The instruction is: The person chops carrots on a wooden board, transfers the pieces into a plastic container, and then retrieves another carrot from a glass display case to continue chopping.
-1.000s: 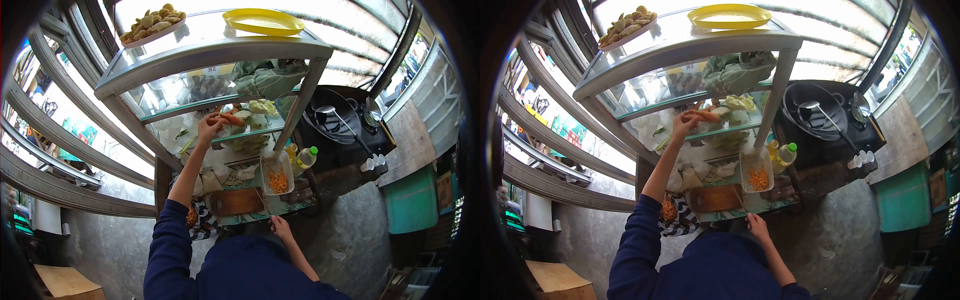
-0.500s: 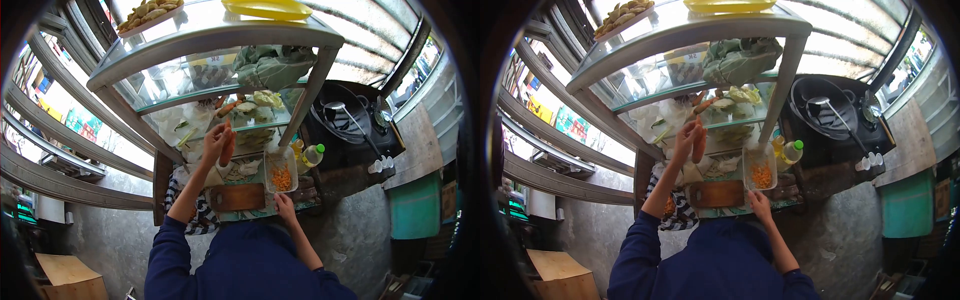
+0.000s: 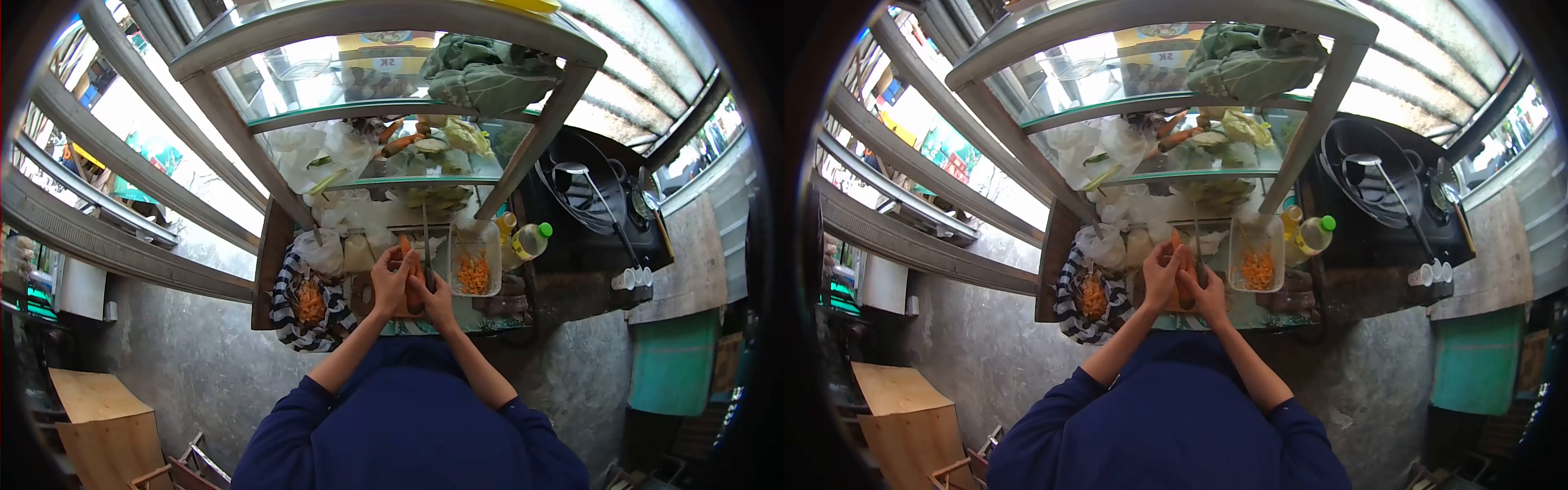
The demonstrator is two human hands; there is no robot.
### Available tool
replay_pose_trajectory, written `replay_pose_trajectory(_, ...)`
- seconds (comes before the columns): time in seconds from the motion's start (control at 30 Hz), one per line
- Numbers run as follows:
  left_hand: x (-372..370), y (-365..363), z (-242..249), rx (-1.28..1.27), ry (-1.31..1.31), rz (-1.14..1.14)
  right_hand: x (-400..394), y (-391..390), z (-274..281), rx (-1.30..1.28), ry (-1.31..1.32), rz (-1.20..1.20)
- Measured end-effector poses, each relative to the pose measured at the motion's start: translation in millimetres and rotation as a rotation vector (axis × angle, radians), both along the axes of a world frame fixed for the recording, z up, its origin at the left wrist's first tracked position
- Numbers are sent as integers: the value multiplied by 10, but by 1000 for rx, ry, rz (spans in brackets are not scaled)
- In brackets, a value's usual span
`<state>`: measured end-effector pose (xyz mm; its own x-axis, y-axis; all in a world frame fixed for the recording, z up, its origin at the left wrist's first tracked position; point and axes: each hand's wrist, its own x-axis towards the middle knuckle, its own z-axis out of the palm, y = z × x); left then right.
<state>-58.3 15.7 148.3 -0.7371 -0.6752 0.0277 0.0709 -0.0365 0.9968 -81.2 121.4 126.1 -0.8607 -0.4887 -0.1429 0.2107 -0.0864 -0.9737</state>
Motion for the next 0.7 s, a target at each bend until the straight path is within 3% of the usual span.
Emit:
replay_pose_trajectory(0.07,96,-116,-53,-35,-100,-110,37,-14,-79,25,42,-12)
replay_pose_trajectory(0.13,165,-163,-122,-68,-202,-233,76,-5,-140,154,264,-1)
replay_pose_trajectory(0.23,260,-130,-240,-188,-278,-166,169,-39,-143,160,237,-21)
replay_pose_trajectory(0.33,277,-16,-337,-182,-175,-5,243,-56,-242,240,303,-61)
replay_pose_trajectory(0.4,262,62,-408,-29,-101,90,297,-31,-240,247,296,-88)
replay_pose_trajectory(0.7,194,263,-472,19,-94,141,343,117,-180,263,363,-181)
